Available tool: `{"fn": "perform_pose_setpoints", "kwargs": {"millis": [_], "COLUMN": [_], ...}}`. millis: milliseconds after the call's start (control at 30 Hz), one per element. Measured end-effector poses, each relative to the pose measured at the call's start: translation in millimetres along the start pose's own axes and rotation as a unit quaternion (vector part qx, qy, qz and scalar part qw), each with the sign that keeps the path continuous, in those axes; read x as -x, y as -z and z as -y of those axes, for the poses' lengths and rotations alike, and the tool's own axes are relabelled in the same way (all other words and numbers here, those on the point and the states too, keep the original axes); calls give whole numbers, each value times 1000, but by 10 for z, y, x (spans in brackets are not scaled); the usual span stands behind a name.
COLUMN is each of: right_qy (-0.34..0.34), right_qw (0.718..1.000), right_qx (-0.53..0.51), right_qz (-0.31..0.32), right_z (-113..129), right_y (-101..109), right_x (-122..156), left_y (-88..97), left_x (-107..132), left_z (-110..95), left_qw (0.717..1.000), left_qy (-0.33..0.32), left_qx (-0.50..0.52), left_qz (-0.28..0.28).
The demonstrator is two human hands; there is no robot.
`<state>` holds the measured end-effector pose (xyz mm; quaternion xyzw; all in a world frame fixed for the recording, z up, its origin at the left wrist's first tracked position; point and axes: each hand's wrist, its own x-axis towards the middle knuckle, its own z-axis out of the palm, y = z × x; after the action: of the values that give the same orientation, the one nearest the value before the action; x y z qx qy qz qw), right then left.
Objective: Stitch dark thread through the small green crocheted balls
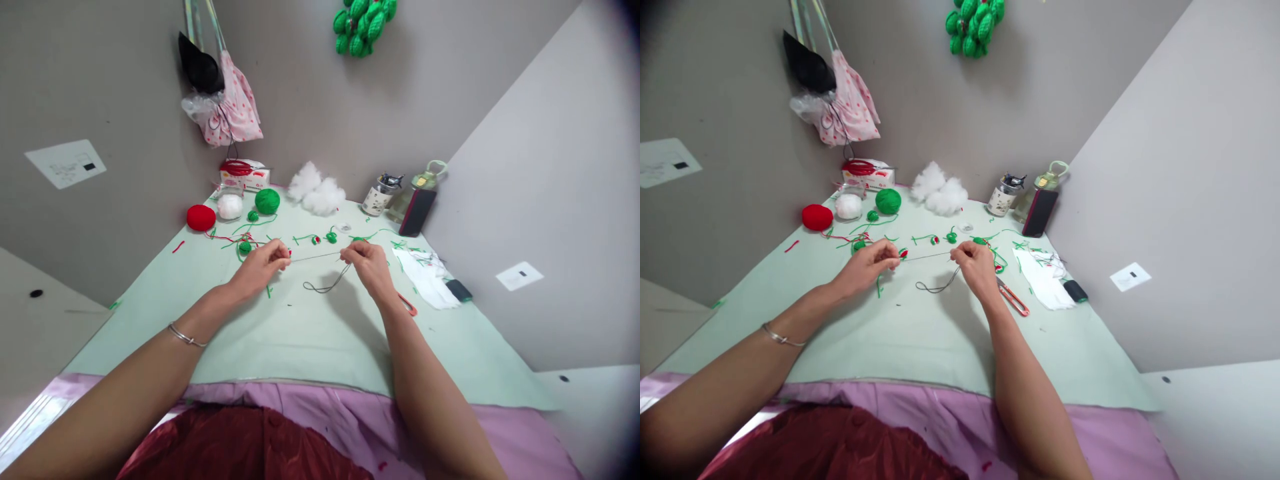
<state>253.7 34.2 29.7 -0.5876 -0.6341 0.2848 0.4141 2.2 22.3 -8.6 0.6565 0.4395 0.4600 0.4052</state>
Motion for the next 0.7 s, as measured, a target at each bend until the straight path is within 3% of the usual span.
{"fn": "perform_pose_setpoints", "kwargs": {"millis": [267, 367, 467, 567, 633, 700], "right_qy": [6, 10, 48, 177, 304, 418], "right_qw": [1000, 998, 993, 967, 917, 855], "right_qx": [6, 60, 107, 162, 224, 272], "right_qz": [-22, -18, 19, 84, 127, 143], "right_z": [14, 1, -8, 25, 76, 144], "right_y": [75, 62, -53, -306, -506, -666], "right_x": [3, -3, 46, 211, 366, 513], "left_y": [-58, -24, 23, 65, 75, 63], "left_x": [53, 37, -7, -57, -75, -71], "left_z": [29, -68, -144, -142, -111, -79], "left_qw": [992, 984, 967, 936, 923, 932], "left_qy": [36, 70, 107, 126, 131, 127], "left_qx": [-1, 77, 220, 327, 350, 317], "left_qz": [124, 144, 66, -35, -88, -121]}}
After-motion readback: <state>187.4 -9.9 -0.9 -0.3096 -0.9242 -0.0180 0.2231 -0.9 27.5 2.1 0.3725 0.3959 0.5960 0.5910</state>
